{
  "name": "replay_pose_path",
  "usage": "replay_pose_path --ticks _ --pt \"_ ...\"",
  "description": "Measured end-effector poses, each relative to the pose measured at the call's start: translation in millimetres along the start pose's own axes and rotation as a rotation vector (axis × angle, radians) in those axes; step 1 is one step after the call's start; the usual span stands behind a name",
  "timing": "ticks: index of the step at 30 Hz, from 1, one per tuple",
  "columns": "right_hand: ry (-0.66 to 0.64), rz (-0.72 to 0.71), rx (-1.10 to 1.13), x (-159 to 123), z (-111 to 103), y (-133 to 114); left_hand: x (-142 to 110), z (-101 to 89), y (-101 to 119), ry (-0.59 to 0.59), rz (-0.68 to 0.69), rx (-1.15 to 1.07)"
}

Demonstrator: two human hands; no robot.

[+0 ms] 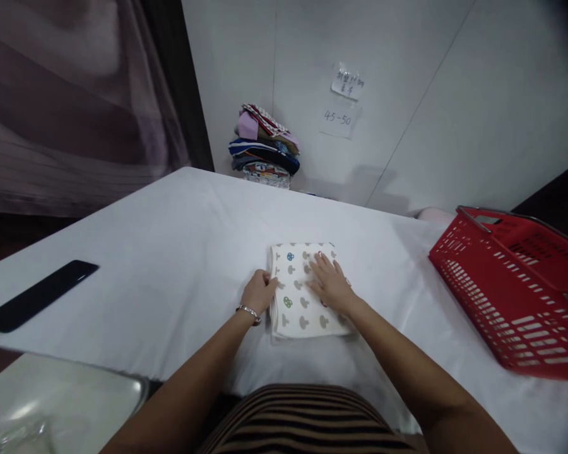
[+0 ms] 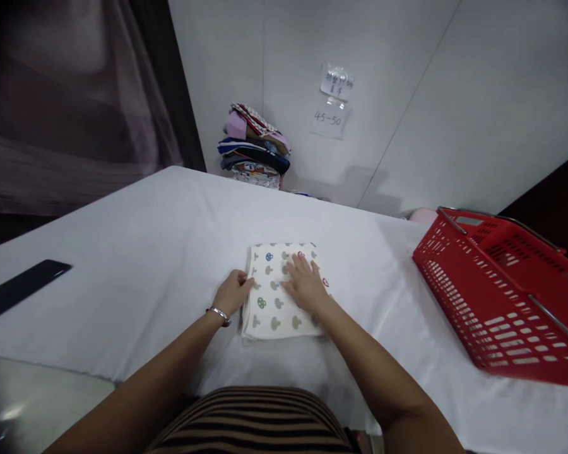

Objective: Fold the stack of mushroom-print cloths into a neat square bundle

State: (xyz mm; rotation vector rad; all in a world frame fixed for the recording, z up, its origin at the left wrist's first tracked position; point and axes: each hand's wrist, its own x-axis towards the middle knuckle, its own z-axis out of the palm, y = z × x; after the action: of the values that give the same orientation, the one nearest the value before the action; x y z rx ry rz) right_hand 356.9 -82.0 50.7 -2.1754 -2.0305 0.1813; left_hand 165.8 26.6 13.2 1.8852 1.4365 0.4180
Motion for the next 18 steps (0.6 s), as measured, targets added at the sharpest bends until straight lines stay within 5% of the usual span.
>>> replay_pose_path --ticks 5,8,13,18 --pt "0.015 -0.206 0.009 69 7 -35 -1 -0.9 2 -0.024 0.002 0.041" --pt "-0.03 -0.187 0.014 101 22 -40 1 -0.9 0 -0.019 0.02 0.065" --pt "-0.067 -0.171 0.028 114 37 -32 3 -1.8 -2 -0.031 0.037 0.078" --pt "-0.135 -0.163 0.122 120 23 -29 -1 -2.8 1 -0.026 0.043 0.114"
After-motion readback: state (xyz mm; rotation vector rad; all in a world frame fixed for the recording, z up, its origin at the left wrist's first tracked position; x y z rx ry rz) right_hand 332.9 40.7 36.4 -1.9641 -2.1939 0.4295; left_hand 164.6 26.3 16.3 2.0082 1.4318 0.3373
